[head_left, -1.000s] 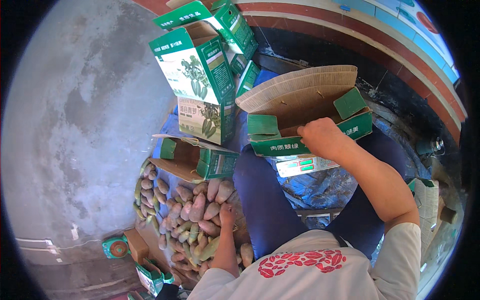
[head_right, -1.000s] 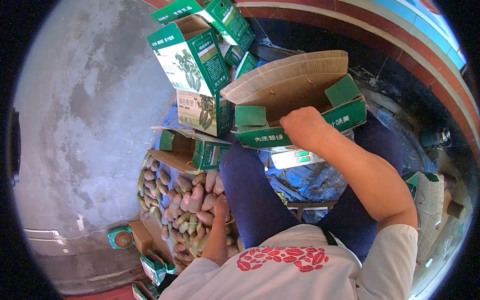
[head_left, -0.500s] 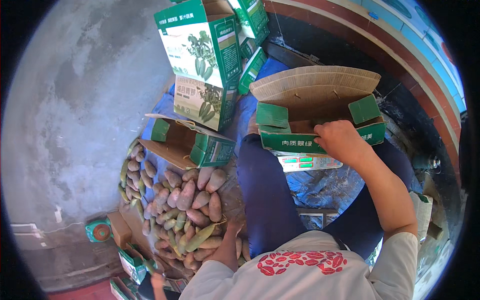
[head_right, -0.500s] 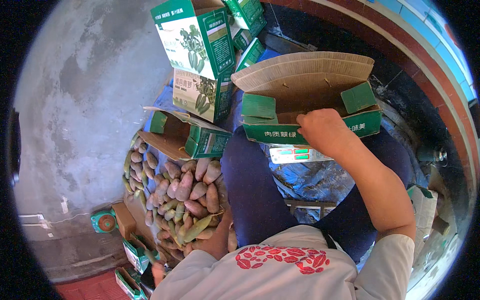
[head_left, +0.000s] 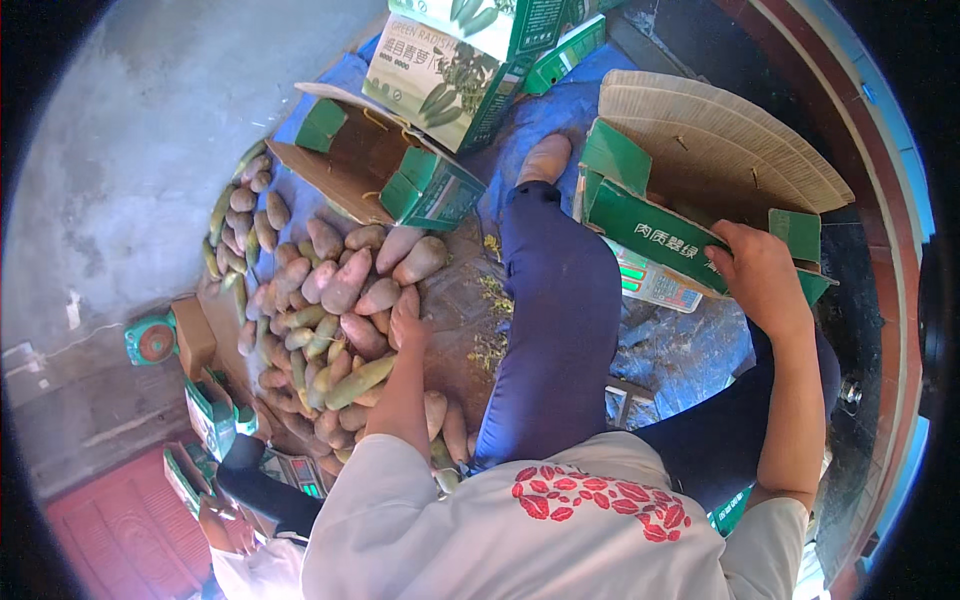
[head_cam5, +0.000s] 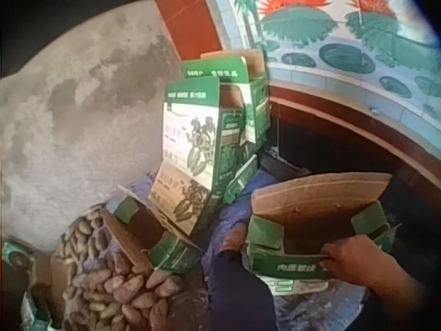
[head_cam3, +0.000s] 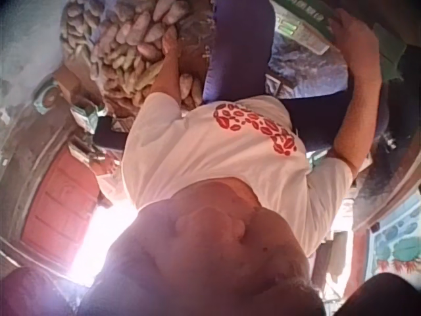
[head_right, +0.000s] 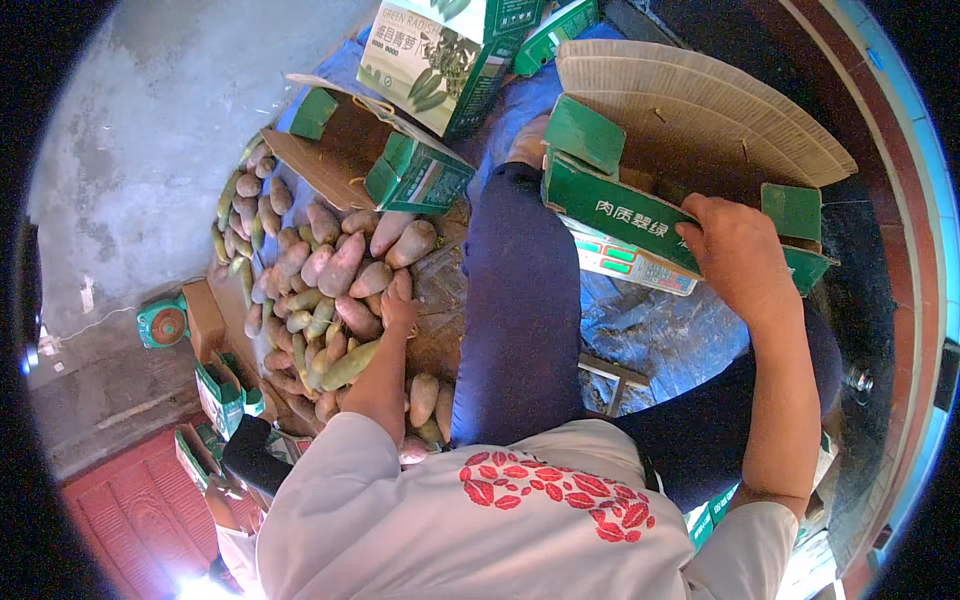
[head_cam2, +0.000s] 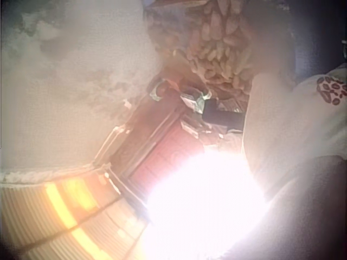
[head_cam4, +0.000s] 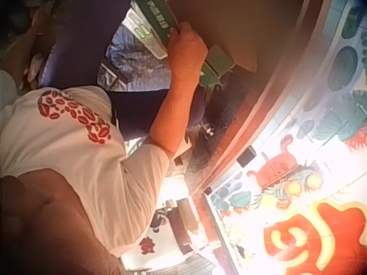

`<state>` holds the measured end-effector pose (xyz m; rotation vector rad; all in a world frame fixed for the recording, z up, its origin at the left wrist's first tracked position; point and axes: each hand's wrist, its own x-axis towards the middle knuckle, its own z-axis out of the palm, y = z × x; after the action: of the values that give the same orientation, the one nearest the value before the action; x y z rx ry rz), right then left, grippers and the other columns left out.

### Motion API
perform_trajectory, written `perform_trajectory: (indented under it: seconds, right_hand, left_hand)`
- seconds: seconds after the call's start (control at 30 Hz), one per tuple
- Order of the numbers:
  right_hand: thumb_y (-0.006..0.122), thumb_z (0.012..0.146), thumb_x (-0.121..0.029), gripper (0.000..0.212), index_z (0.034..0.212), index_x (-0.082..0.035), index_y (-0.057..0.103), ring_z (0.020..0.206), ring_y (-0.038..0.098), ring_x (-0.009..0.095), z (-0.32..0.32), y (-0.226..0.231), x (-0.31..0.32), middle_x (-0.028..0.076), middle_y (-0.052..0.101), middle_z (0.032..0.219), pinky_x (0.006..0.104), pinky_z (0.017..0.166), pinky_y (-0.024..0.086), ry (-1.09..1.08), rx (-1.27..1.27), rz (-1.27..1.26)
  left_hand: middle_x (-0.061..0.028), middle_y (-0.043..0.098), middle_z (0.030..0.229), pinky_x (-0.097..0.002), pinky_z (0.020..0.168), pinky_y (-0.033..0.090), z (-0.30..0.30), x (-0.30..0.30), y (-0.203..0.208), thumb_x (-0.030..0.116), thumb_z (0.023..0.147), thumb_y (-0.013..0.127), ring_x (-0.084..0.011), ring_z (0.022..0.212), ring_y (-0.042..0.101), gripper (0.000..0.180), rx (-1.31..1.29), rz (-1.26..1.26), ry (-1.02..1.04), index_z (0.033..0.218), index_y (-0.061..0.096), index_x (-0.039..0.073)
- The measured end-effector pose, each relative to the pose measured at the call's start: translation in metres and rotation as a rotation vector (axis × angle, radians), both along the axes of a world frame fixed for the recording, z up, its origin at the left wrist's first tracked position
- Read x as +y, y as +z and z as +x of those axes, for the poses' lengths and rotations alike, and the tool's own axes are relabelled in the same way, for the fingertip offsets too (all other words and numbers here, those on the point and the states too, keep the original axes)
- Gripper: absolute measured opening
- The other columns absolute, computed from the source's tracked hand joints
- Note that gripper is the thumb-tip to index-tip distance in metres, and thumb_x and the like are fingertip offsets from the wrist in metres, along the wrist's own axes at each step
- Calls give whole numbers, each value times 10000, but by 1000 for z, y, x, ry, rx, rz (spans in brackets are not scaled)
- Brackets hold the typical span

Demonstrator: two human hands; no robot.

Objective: Packaging sweet potatoes into cardboard boxes and weighing them.

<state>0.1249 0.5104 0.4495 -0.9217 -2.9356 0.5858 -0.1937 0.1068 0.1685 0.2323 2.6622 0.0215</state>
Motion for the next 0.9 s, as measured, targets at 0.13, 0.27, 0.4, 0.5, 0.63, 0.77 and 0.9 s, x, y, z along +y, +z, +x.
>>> perform_trajectory:
  seconds: [0.13, 0.27, 0.4, 0.5, 0.63, 0.77, 0.9]
  right_hand:
    - [623, 804, -142, 168, 914, -17, 598, 806, 604, 374, 0, 0, 2, 190, 626, 820, 453, 705, 472, -1, -8, -6]
    - [621, 806, -138, 168, 913, -12, 595, 817, 598, 382, -1, 3, 0, 197, 625, 845, 458, 716, 469, -16, 4, -15]
    - [620, 806, -136, 171, 918, -11, 593, 826, 597, 380, 2, -1, 3, 194, 625, 860, 458, 721, 468, -28, 6, -15]
    - [621, 804, -138, 179, 928, -12, 593, 824, 597, 379, -3, 5, 2, 189, 626, 859, 455, 728, 470, -54, -40, -63]
    - [621, 805, -142, 179, 934, -21, 594, 817, 602, 374, -5, 2, 3, 188, 628, 852, 452, 724, 472, -60, -23, -75]
    - [621, 806, -146, 180, 938, -28, 595, 800, 606, 367, -3, 2, 6, 184, 626, 827, 446, 713, 474, -53, -51, -58]
    - [625, 803, -150, 172, 911, -23, 586, 772, 603, 361, -4, 2, 6, 169, 611, 791, 442, 706, 476, -35, -51, -77]
  left_hand:
    - [-136, 299, 1435, -403, 1086, 291, -9, -1, -8, 248, 712, 753, -313, 1331, 289, 842, 41, -55, -46, 1401, 279, 155]
    - [-127, 289, 1441, -407, 1074, 309, -19, 19, -13, 226, 700, 763, -304, 1333, 289, 834, 140, -37, -181, 1388, 296, 166]
    - [-109, 282, 1452, -421, 1058, 334, -31, 69, -10, 210, 690, 769, -295, 1344, 278, 839, 143, 23, -281, 1387, 303, 174]
    - [-101, 272, 1464, -443, 1031, 361, -42, 98, -10, 216, 707, 751, -283, 1356, 266, 806, 109, -52, -327, 1385, 318, 192]
    - [-96, 334, 1417, -477, 960, 409, -53, 112, -17, 229, 790, 660, -292, 1316, 332, 632, 60, -253, -516, 1357, 380, 239]
    - [-78, 476, 1191, -466, 856, 465, -53, 129, -15, 206, 867, 544, -299, 1112, 498, 405, 129, -380, -641, 1266, 473, 232]
    - [-98, 493, 1164, -452, 832, 479, -51, 114, -28, 189, 856, 547, -300, 1084, 519, 334, 210, -427, -751, 1189, 512, 206]
